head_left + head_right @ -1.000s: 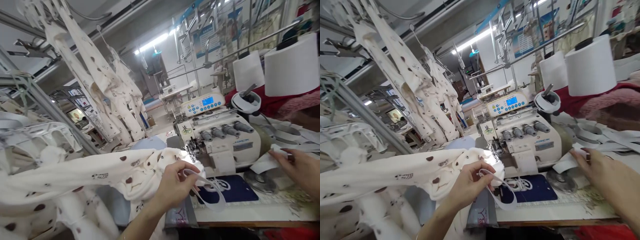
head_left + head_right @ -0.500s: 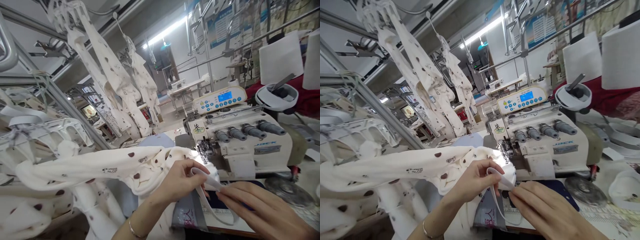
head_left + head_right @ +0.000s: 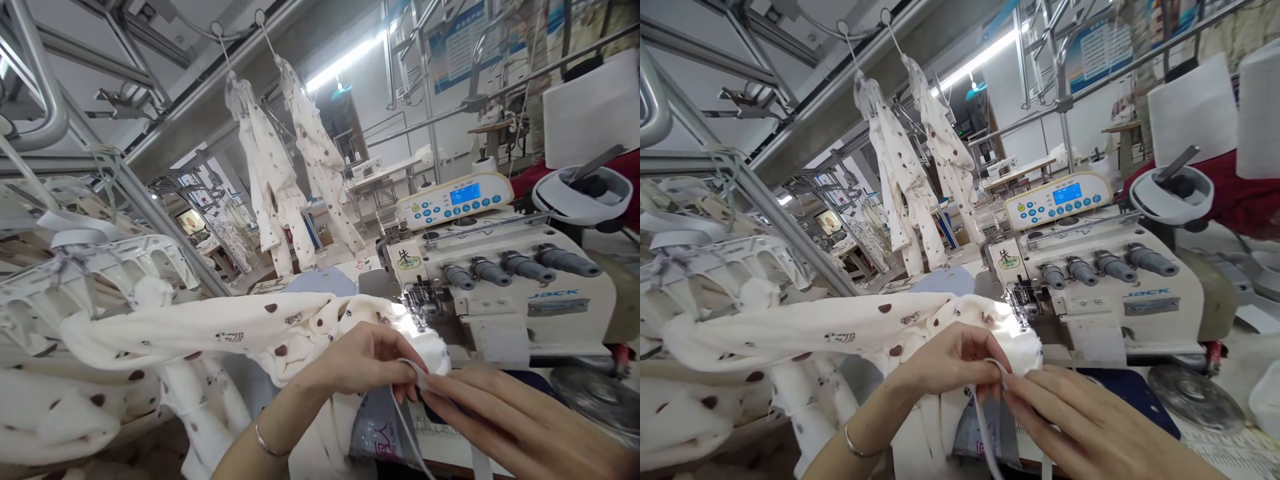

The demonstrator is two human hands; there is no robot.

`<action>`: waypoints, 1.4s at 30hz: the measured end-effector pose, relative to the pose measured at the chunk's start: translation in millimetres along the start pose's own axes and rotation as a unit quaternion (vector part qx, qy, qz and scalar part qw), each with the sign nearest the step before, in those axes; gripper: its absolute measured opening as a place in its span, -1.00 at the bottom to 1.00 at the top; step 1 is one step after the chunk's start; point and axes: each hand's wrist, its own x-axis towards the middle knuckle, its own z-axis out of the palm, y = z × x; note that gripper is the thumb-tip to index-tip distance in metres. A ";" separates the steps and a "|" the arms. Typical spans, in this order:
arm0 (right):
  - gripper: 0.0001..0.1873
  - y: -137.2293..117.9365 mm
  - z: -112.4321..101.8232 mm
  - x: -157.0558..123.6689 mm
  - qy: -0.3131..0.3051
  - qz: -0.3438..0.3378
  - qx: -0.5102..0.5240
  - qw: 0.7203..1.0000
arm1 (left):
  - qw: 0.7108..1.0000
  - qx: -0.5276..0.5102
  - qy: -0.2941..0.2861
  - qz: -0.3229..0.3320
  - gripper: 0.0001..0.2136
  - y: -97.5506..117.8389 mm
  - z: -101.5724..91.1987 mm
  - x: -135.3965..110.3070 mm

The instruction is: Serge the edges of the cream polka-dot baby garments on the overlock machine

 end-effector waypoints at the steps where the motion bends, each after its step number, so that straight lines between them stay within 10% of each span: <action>1: -0.53 2.8 -1.8 5.3 -0.007 -0.051 -0.007 0.999 | 0.999 0.019 -0.025 -0.010 -0.91 0.1 0.8 -1.0; 5: -0.55 9.8 -5.0 10.2 0.005 -0.120 -0.020 0.993 | 0.980 0.196 -0.021 -0.005 -0.62 11.5 0.9 -22.1; 9: -0.59 10.9 5.4 -2.6 0.002 -0.012 -0.041 0.999 | 0.909 0.408 0.084 0.030 -0.76 36.2 -6.5 -37.5; 13: -0.64 10.1 33.4 -11.4 0.065 0.118 -0.008 0.991 | 0.851 0.486 0.156 0.127 -0.81 35.5 -18.2 2.3; 19: -0.64 14.6 56.0 -33.1 0.058 0.131 -0.007 0.990 | 0.844 0.494 0.177 0.112 -0.82 2.8 -28.3 59.6; 31: -0.41 31.1 46.1 -45.7 -0.043 0.040 0.002 0.998 | 0.836 0.492 0.213 0.121 -0.84 -5.7 -31.6 61.0; 42: -0.59 36.3 51.7 -52.4 0.020 0.043 0.049 0.998 | 0.812 0.535 0.226 0.064 -0.80 -9.7 -32.9 64.4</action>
